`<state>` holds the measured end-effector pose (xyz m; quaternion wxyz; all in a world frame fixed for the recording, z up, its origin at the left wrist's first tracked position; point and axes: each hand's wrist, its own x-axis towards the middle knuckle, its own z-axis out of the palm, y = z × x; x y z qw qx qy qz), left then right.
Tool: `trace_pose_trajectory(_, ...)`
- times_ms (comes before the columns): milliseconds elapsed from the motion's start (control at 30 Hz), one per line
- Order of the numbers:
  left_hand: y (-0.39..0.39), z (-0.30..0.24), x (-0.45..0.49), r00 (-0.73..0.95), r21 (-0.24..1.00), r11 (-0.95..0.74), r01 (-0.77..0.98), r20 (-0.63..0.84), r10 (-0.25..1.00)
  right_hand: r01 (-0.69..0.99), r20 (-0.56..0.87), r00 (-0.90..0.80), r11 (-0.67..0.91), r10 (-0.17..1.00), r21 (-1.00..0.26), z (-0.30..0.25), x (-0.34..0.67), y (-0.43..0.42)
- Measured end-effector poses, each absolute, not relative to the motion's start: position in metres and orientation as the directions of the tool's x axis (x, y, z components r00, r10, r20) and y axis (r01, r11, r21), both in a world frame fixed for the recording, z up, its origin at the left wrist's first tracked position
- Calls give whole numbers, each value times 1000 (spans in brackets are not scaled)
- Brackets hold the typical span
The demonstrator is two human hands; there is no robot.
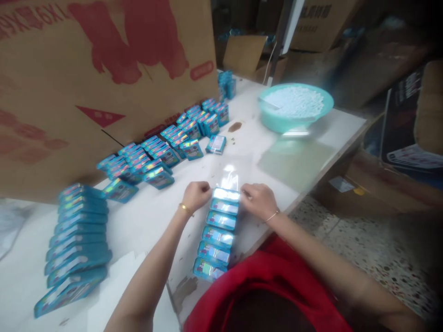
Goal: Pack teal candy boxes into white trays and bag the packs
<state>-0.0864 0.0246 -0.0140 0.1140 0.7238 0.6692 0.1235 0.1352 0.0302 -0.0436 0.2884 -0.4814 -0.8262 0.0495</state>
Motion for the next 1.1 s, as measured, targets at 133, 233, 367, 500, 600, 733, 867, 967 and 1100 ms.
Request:
trace_pose_trajectory(133, 25, -1, -84, 307, 2, -309, 951, 105, 946, 792, 350, -385, 500, 854, -350, -32, 135, 32)
trace_pose_trajectory(233, 27, 4, -85, 259, 71, -264, 962, 70, 963, 823, 303, -340, 438, 890, -362, -27, 131, 32)
trace_pose_trajectory(367, 26, 7, -91, 129, 208, -116, 971, -52, 990, 821, 337, -412, 505, 847, -265, -25, 123, 28)
trace_pose_trajectory(500, 14, 3, -92, 206, 87, -214, 973, 98, 974, 791, 411, -473, 581, 780, -192, -28, 118, 21)
trace_pose_trajectory(600, 8, -7, -94, 71, 284, -107, 953, 135, 988, 785, 432, -468, 587, 771, -198, -29, 115, 22)
trace_pose_trajectory(733, 5, -15, -100, -93, 429, 28, 903, 131, 987, 768, 390, -511, 611, 766, -193, -26, 105, 28)
trace_pose_trajectory(867, -8, -16, -109, 68, 141, -113, 984, 295, 953, 730, 403, -553, 658, 729, -186, -28, 102, 21)
trace_pose_trajectory(967, -23, -20, -116, 211, 28, -233, 972, 329, 921, 712, 435, -555, 675, 710, -193, -36, 104, 12)
trace_pose_trajectory(1100, -35, -34, -123, 230, 1, -244, 970, 338, 913, 783, 379, -482, 582, 790, -218, -55, 107, 7)
